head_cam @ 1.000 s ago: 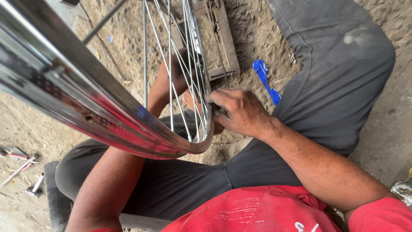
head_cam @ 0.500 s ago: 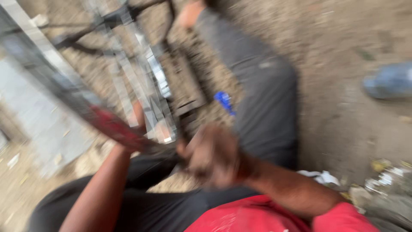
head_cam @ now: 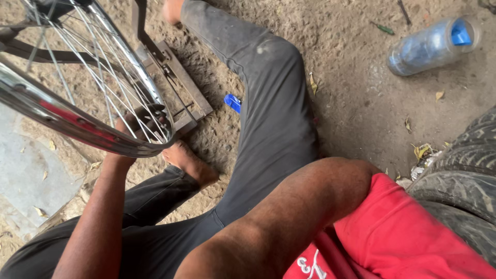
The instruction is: The person sits on the ground and repeatedly tightens the spokes of a bicycle wheel using a spoke wrench. The wheel is held between the legs and rotated periodically to access different sections of the rim.
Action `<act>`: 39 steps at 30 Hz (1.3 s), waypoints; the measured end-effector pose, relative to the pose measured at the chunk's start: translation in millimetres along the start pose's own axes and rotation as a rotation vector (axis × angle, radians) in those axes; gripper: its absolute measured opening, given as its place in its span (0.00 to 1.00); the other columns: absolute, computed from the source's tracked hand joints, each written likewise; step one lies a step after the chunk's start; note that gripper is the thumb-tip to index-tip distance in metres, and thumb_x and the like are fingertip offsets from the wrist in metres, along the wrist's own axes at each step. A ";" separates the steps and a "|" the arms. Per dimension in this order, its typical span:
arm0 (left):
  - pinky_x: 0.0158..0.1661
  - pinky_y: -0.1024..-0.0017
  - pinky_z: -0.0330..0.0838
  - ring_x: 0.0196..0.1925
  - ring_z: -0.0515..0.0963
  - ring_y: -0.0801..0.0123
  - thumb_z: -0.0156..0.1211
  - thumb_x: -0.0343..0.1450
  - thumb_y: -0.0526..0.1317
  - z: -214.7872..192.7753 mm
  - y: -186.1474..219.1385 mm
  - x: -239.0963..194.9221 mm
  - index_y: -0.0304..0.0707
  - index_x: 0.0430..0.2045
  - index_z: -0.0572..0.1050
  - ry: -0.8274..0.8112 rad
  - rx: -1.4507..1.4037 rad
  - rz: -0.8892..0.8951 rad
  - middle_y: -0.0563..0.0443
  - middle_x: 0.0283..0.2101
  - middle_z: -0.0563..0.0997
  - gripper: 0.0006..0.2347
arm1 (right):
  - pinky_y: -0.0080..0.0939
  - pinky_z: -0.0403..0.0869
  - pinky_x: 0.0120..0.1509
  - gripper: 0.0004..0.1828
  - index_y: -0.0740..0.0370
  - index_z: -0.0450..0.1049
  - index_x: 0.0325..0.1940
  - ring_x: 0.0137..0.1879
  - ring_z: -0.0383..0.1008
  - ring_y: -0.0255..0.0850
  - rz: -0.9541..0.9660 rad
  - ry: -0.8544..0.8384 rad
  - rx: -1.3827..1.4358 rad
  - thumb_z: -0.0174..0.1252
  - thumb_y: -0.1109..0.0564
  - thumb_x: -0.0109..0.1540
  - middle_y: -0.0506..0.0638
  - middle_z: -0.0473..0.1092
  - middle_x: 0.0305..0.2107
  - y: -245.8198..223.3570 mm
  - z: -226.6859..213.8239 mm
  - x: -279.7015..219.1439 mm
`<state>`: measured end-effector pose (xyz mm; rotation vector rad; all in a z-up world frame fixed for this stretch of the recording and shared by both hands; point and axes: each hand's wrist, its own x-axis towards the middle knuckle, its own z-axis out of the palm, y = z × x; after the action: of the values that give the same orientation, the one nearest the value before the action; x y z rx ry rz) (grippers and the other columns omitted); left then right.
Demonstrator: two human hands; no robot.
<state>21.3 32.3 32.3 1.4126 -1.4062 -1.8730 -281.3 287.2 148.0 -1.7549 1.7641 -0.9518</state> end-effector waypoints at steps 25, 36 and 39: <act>0.42 0.66 0.76 0.41 0.80 0.63 0.68 0.69 0.35 -15.0 -56.5 34.9 0.30 0.43 0.77 0.014 0.401 0.512 0.48 0.40 0.80 0.12 | 0.49 0.74 0.34 0.25 0.61 0.69 0.51 0.30 0.77 0.47 -0.029 -0.210 0.160 0.71 0.50 0.57 0.50 0.73 0.24 -27.9 56.3 83.0; 0.47 0.65 0.82 0.42 0.85 0.65 0.69 0.67 0.36 20.5 35.6 -20.4 0.42 0.48 0.75 -0.243 -0.045 0.218 0.51 0.42 0.84 0.16 | 0.44 0.78 0.46 0.29 0.62 0.71 0.59 0.45 0.81 0.47 -0.168 -0.306 0.284 0.72 0.58 0.56 0.58 0.78 0.40 -9.0 103.8 138.9; 0.58 0.62 0.80 0.51 0.84 0.64 0.69 0.70 0.36 3.1 62.3 -28.5 0.38 0.53 0.76 -0.564 -0.208 0.212 0.49 0.48 0.85 0.16 | 0.42 0.79 0.47 0.20 0.59 0.78 0.54 0.43 0.81 0.41 -0.099 -0.370 0.337 0.72 0.59 0.58 0.54 0.80 0.39 -1.6 98.5 136.7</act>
<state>15.3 30.4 100.6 0.6280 -1.4700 -2.2895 -215.9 138.1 104.6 -1.6787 1.2191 -0.8398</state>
